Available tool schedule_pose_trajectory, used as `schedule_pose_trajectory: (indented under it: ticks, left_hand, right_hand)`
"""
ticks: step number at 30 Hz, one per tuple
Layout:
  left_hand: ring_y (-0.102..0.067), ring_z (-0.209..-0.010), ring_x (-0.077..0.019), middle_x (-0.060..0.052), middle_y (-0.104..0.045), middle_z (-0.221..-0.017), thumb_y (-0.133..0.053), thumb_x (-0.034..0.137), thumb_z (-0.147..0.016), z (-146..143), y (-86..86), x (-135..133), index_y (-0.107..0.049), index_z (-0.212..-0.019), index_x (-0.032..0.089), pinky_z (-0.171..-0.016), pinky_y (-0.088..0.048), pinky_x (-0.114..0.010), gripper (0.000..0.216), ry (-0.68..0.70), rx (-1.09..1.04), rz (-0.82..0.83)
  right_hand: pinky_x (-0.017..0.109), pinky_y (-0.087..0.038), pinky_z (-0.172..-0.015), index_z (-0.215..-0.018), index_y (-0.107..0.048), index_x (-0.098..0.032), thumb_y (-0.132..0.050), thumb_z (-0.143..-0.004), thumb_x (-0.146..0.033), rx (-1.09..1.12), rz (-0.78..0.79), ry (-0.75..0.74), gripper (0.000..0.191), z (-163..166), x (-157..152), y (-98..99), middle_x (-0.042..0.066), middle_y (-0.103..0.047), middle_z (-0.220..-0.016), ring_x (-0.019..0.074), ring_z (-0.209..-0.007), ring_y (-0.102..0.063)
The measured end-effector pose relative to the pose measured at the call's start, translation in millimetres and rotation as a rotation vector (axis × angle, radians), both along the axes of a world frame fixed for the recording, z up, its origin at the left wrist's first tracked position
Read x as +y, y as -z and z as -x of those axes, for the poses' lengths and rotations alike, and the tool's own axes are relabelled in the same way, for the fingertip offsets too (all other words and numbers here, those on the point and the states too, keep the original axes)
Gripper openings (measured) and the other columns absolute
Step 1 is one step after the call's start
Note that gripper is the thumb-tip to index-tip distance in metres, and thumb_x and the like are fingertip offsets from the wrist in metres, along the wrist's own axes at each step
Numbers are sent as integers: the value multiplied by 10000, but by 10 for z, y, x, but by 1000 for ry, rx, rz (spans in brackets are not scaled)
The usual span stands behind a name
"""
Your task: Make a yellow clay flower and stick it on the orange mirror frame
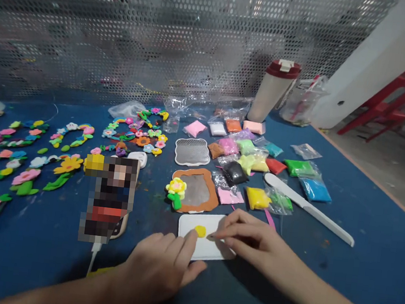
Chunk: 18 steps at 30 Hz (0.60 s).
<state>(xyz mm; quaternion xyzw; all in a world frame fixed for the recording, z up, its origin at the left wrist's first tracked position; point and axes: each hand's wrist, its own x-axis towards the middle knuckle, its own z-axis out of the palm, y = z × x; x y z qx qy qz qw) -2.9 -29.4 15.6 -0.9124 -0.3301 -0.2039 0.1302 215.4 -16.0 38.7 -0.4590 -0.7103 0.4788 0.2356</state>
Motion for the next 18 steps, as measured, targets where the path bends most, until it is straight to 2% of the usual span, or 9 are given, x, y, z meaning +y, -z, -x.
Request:
schedule_pose_trajectory:
  ticks: [2, 6, 13, 15, 16, 18]
  left_hand:
    - [-540, -410, -131, 4, -586, -501, -499, 356, -890, 36, 14, -3, -621, -959, 25, -399, -341, -278, 359, 0, 15, -65]
    - [-555, -425, -124, 8, -580, -496, -571, 375, -855, 85, -7, -16, -635, -903, 30, -389, -336, -266, 355, -3, 55, -120]
    - [-558, -413, -119, 8, -597, -500, -582, 346, -855, 72, -60, -22, -636, -939, 11, -398, -368, -260, 350, 60, 98, -100]
    - [-570, -432, -117, 8, -618, -524, -572, 323, -864, 85, -114, -6, -640, -918, 45, -419, -382, -256, 291, 112, 62, -108]
    - [-570, -429, -121, 14, -612, -514, -572, 316, -862, 97, -151, 8, -645, -849, 84, -417, -379, -260, 244, 112, 44, -104]
    - [-546, -386, -141, 32, -565, -461, -583, 326, -842, 139, -233, 48, -602, -678, 162, -379, -344, -276, 233, -12, 43, -42]
  right_hand:
    - [255, -502, -681, -917, -703, -243, -519, -881, -196, -35, -70, 22, 193, 21, -61, 87, 37, -571, -899, 134, -805, -589]
    - [259, -506, -656, -1027, -666, -244, -473, -891, -153, -168, -319, 7, 253, 13, -118, 165, 54, -557, -888, 139, -788, -574]
    - [335, -531, -600, -1158, -562, -113, -399, -918, -169, -543, -751, -84, 296, -37, -167, 311, 124, -618, -876, 203, -724, -612]
    - [359, -537, -621, -1160, -552, -87, -422, -914, -183, -569, -807, -86, 295, -38, -143, 320, 141, -623, -889, 223, -753, -620]
    - [363, -538, -628, -1145, -558, -86, -429, -911, -185, -573, -803, -74, 285, -35, -128, 311, 146, -622, -902, 225, -763, -621]
    - [355, -538, -633, -1079, -585, -106, -431, -907, -182, -561, -761, -47, 243, -23, -97, 277, 143, -618, -918, 219, -771, -620]
